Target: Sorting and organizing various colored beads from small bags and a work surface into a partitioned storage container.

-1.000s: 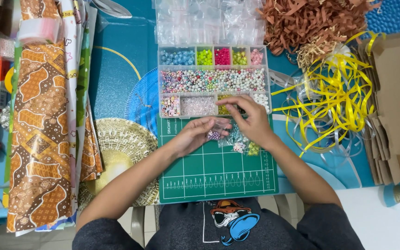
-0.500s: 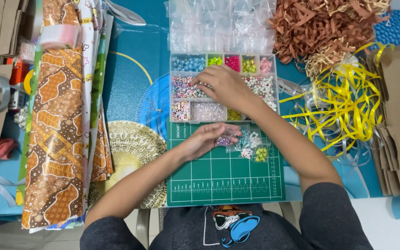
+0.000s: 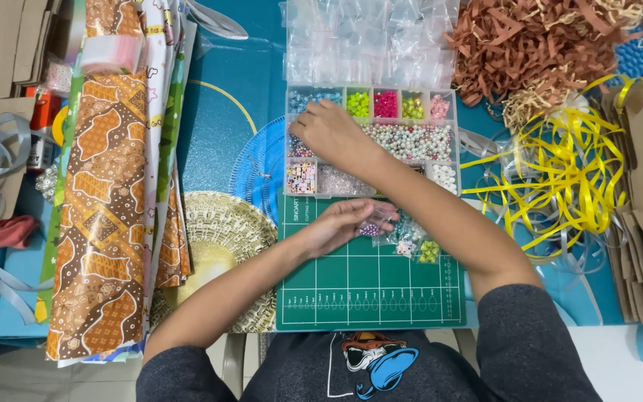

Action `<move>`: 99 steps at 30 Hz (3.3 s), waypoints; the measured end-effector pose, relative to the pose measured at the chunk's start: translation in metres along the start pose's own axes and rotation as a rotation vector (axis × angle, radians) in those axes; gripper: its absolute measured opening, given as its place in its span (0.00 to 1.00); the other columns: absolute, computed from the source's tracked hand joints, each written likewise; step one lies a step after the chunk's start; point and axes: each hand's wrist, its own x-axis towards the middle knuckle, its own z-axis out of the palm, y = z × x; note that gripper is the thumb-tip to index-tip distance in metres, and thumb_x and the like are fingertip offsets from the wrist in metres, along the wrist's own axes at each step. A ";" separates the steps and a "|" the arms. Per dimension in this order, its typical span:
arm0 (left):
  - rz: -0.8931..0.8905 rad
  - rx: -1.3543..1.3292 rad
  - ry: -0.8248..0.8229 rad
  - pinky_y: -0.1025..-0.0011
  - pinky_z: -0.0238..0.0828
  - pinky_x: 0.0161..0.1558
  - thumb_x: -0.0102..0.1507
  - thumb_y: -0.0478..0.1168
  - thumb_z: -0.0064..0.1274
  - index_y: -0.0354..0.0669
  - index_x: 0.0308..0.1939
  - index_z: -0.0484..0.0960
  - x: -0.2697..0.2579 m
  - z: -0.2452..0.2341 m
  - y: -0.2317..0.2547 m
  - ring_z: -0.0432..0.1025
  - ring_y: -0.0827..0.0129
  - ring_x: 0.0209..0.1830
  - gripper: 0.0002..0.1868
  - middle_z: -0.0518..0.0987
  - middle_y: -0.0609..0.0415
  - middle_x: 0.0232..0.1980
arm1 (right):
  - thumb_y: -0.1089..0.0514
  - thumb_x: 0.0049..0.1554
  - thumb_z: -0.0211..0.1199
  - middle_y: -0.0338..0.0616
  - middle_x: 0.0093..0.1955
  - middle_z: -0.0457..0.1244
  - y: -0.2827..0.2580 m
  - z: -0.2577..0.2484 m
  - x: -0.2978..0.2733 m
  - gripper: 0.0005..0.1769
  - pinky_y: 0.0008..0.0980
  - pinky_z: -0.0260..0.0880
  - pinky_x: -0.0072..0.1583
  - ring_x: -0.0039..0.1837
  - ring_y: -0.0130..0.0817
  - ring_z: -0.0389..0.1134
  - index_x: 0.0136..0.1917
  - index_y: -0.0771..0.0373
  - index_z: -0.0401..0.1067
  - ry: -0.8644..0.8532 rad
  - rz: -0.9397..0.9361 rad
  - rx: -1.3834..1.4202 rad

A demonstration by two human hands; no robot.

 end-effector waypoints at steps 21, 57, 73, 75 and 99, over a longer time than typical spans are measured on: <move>0.015 -0.029 -0.005 0.67 0.71 0.62 0.72 0.47 0.44 0.25 0.65 0.69 0.000 -0.001 -0.005 0.75 0.58 0.59 0.27 0.76 0.35 0.62 | 0.61 0.51 0.73 0.47 0.45 0.71 -0.001 0.001 0.000 0.11 0.35 0.73 0.54 0.50 0.39 0.74 0.49 0.62 0.79 -0.100 0.008 0.240; -0.005 0.011 -0.039 0.63 0.70 0.64 0.73 0.48 0.42 0.32 0.65 0.71 -0.001 -0.001 0.001 0.75 0.58 0.60 0.24 0.75 0.37 0.64 | 0.62 0.63 0.60 0.54 0.53 0.72 0.019 -0.060 -0.020 0.14 0.20 0.80 0.52 0.50 0.25 0.75 0.61 0.70 0.74 -0.212 0.906 1.691; 0.020 -0.006 -0.007 0.66 0.72 0.61 0.71 0.49 0.45 0.29 0.64 0.72 -0.002 0.005 0.003 0.76 0.60 0.58 0.26 0.77 0.38 0.62 | 0.54 0.55 0.75 0.33 0.43 0.72 0.007 -0.061 -0.036 0.09 0.22 0.69 0.48 0.45 0.23 0.70 0.50 0.49 0.81 -0.034 0.758 1.089; 0.025 0.001 -0.009 0.65 0.71 0.62 0.71 0.49 0.45 0.29 0.64 0.72 -0.002 0.006 0.004 0.76 0.59 0.59 0.27 0.76 0.37 0.63 | 0.53 0.55 0.76 0.36 0.42 0.71 0.007 -0.059 -0.041 0.10 0.25 0.70 0.46 0.45 0.25 0.69 0.50 0.52 0.81 0.009 0.731 1.047; 0.013 -0.006 0.000 0.62 0.70 0.63 0.71 0.49 0.45 0.27 0.63 0.71 -0.003 0.003 0.002 0.75 0.58 0.58 0.27 0.76 0.37 0.60 | 0.68 0.60 0.61 0.50 0.51 0.72 -0.043 -0.141 -0.135 0.25 0.57 0.62 0.68 0.58 0.48 0.72 0.70 0.62 0.68 0.153 0.680 1.113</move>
